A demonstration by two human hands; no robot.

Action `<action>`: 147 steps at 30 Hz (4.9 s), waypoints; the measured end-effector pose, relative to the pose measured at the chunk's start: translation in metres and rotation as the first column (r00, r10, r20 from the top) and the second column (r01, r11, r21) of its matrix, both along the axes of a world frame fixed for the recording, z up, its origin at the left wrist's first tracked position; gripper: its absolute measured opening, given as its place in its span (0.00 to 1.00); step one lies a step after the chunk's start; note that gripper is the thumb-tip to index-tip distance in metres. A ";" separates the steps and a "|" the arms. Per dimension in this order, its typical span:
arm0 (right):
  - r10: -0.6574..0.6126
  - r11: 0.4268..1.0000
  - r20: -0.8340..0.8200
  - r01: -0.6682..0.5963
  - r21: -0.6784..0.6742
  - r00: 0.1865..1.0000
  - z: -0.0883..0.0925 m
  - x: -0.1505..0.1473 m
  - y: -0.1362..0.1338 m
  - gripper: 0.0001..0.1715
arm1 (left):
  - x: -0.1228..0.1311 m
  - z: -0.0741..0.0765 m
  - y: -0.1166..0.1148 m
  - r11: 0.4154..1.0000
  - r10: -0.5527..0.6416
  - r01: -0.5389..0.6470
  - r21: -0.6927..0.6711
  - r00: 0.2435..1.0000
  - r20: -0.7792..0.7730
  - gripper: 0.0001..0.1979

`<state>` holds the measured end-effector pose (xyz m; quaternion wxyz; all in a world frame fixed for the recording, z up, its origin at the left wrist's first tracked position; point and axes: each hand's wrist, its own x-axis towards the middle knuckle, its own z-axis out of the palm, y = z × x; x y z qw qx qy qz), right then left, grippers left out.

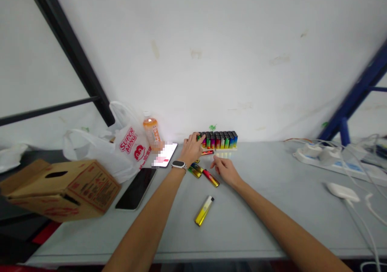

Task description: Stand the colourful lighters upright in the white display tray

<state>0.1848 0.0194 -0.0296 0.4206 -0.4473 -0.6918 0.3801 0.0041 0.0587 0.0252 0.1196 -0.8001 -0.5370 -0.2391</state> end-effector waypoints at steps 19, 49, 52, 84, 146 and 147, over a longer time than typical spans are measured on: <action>0.021 0.999 -0.062 -0.023 -0.031 0.998 -0.001 0.001 0.002 0.37 | 0.030 -0.012 -0.012 0.963 0.007 -0.010 -0.268 1.000 -0.013 0.07; 0.017 0.995 -0.143 -0.031 -0.097 0.990 0.001 0.001 -0.001 0.44 | 0.039 -0.018 -0.064 0.845 0.392 0.431 -0.315 -0.101 0.914 0.28; 0.024 0.995 -0.126 -0.036 -0.094 0.992 -0.001 0.001 -0.001 0.44 | 0.038 -0.020 -0.062 0.855 0.397 0.376 -0.356 -0.036 0.917 0.26; 0.040 0.997 0.029 -0.038 -0.064 0.999 0.002 -0.001 -0.001 0.42 | -0.037 0.003 0.051 0.971 -0.143 0.238 0.009 0.549 0.823 0.05; 0.039 0.996 0.095 -0.032 -0.078 0.995 0.004 -0.001 -0.003 0.43 | -0.065 -0.006 0.071 0.984 -0.152 0.167 -0.058 0.966 0.208 0.27; 0.042 0.996 0.095 -0.034 -0.076 0.995 0.005 0.000 -0.003 0.42 | -0.066 -0.005 0.065 0.986 -0.144 0.158 -0.059 0.971 0.191 0.28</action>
